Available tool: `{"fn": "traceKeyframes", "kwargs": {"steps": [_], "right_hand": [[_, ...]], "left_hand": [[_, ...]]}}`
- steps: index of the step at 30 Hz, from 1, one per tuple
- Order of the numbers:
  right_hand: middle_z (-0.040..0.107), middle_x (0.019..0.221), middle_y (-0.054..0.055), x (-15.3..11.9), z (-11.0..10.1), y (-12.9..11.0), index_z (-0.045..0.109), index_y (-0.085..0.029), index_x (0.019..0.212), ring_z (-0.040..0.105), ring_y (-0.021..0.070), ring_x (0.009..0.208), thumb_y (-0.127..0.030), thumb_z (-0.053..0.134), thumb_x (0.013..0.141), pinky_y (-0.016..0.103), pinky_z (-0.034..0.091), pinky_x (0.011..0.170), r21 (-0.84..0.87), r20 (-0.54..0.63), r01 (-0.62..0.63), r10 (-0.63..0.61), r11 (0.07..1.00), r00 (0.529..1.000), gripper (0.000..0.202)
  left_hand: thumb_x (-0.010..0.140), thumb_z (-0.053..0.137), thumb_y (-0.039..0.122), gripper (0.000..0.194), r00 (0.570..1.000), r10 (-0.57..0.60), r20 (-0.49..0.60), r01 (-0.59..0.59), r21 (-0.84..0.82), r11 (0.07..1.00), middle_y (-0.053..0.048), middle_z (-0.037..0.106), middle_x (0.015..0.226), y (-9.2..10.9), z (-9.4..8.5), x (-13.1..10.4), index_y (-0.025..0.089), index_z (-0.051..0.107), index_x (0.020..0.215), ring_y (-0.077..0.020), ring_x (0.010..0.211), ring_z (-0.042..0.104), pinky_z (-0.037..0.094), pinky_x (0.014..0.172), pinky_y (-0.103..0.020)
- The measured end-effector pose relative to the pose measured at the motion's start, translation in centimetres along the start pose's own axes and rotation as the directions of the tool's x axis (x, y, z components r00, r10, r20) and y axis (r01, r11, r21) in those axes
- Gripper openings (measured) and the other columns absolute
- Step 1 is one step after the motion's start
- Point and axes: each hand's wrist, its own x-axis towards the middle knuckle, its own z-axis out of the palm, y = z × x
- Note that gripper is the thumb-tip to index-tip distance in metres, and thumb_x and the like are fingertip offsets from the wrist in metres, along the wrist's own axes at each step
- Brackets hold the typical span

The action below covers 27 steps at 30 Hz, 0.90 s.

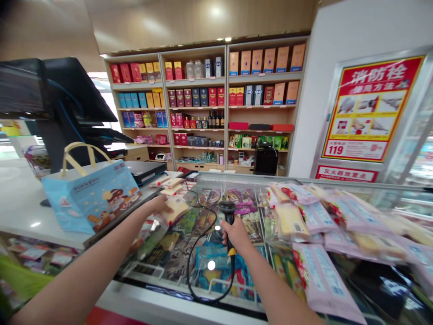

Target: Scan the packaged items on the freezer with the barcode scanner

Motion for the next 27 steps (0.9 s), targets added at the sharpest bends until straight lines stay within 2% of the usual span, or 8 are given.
{"fn": "traceKeyframes", "kwargs": {"steps": [3,6,8,11,13,17,27], "right_hand": [[0.053,0.046,-0.007,-0.3,0.0,-0.2,0.049,-0.021,0.074,0.051,0.0127,0.035,-0.033,0.067,0.069,0.026,0.047,0.036,0.054,0.043,0.017,-0.019,0.998,0.999,0.023],[0.054,0.048,-0.007,-0.5,-0.1,-0.4,0.049,-0.021,0.074,0.051,0.0126,0.036,-0.037,0.071,0.064,0.026,0.047,0.036,0.097,0.078,0.046,-0.054,0.994,0.996,0.029],[0.054,0.047,-0.007,-0.5,-0.2,-0.5,0.049,-0.021,0.074,0.050,0.0124,0.036,-0.040,0.072,0.063,0.026,0.047,0.036,0.106,0.092,0.052,-0.062,0.993,0.994,0.032],[0.053,0.046,-0.007,-0.7,-0.4,-0.7,0.049,-0.021,0.075,0.049,0.0118,0.036,-0.043,0.072,0.063,0.027,0.048,0.038,0.099,0.118,0.052,-0.063,0.994,0.991,0.034],[0.054,0.047,-0.007,-0.8,-0.5,-0.8,0.050,-0.021,0.077,0.049,0.0115,0.036,-0.044,0.071,0.062,0.026,0.047,0.037,0.085,0.115,0.054,-0.064,0.995,0.991,0.035],[0.054,0.047,-0.008,-1.2,-0.4,-1.1,0.049,-0.021,0.079,0.049,0.0118,0.035,-0.046,0.070,0.060,0.026,0.047,0.037,0.057,0.105,0.056,-0.061,0.997,0.993,0.038],[0.054,0.049,-0.008,-1.5,-0.4,-1.1,0.050,-0.021,0.084,0.051,0.0122,0.037,-0.047,0.069,0.061,0.027,0.048,0.039,0.057,0.136,0.056,-0.064,0.997,0.989,0.039]], "left_hand": [[0.045,0.084,0.016,0.032,0.998,0.053,0.047,-0.044,-0.174,0.984,0.002,0.062,0.056,3.7,1.9,-0.8,0.019,0.066,0.072,-0.0217,0.064,0.065,0.048,0.061,-0.027],[0.053,0.082,0.017,0.032,0.985,0.174,0.010,-0.151,-0.444,0.883,0.001,0.067,0.065,6.8,5.2,-1.8,0.018,0.067,0.081,-0.0187,0.065,0.065,0.049,0.062,-0.026],[0.053,0.082,0.017,0.033,0.979,0.206,-0.006,-0.171,-0.582,0.795,0.000,0.069,0.068,7.9,7.5,-2.4,0.018,0.067,0.082,-0.0183,0.067,0.066,0.050,0.063,-0.026],[0.052,0.083,0.020,0.035,0.977,0.215,-0.017,-0.166,-0.698,0.696,-0.001,0.070,0.069,8.0,9.7,-3.0,0.017,0.065,0.082,-0.0186,0.068,0.067,0.050,0.063,-0.027],[0.049,0.084,0.023,0.036,0.973,0.226,-0.037,-0.183,-0.723,0.667,-0.002,0.072,0.072,7.5,10.0,-3.2,0.017,0.065,0.079,-0.0193,0.071,0.067,0.051,0.064,-0.027],[0.047,0.086,0.031,0.037,0.964,0.260,-0.056,-0.214,-0.740,0.637,-0.002,0.071,0.074,6.6,9.2,-3.5,0.018,0.063,0.072,-0.0191,0.072,0.067,0.052,0.067,-0.028],[0.046,0.086,0.037,0.039,0.960,0.270,-0.068,-0.226,-0.759,0.611,0.000,0.068,0.069,6.5,9.1,-3.4,0.018,0.061,0.068,-0.0165,0.068,0.065,0.050,0.066,-0.027]]}}
